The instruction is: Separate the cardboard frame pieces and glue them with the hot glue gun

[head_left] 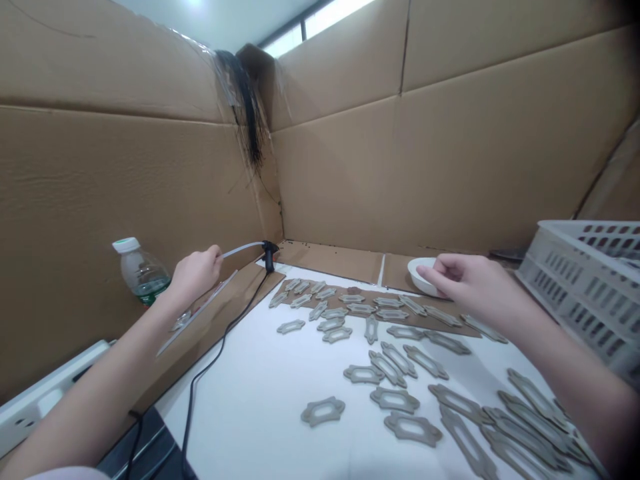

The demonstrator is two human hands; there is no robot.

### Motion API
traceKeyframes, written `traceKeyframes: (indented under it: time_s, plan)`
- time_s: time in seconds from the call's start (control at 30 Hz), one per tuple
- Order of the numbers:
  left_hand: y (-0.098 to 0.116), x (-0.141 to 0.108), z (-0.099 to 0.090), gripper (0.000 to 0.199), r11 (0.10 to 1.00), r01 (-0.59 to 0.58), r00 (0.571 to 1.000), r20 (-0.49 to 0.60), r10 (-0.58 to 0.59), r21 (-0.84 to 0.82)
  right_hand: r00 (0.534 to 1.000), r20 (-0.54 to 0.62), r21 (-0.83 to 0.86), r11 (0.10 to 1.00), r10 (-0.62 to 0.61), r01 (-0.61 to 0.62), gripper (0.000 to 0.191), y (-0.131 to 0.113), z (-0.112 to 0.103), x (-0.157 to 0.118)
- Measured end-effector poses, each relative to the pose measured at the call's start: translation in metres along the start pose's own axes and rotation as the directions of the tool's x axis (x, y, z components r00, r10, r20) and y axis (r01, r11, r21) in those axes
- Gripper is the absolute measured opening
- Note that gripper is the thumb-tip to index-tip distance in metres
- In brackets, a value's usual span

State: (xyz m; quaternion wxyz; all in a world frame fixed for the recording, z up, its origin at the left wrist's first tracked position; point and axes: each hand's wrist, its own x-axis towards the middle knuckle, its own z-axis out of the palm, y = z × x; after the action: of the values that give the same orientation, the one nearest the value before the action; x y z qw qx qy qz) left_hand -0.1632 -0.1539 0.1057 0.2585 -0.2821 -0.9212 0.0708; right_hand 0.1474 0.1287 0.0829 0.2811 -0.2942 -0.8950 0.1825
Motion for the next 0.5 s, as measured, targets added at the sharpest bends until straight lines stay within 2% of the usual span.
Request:
traceKeyframes:
  time_s: [0.3, 0.5]
  plan:
    - [0.013, 0.006, -0.001, 0.031, 0.993, 0.006, 0.998, -0.069, -0.014, -0.118, 1.000, -0.001, -0.012, 1.000, -0.015, 0.015, 0.040, 0.000, 0.001, 0.000]
    - [0.025, 0.010, -0.001, 0.029, 0.939, -0.023, 0.984, -0.175, -0.040, -0.344, 1.000, 0.009, -0.022, 1.000, 0.002, -0.001, 0.039, -0.002, 0.002, 0.000]
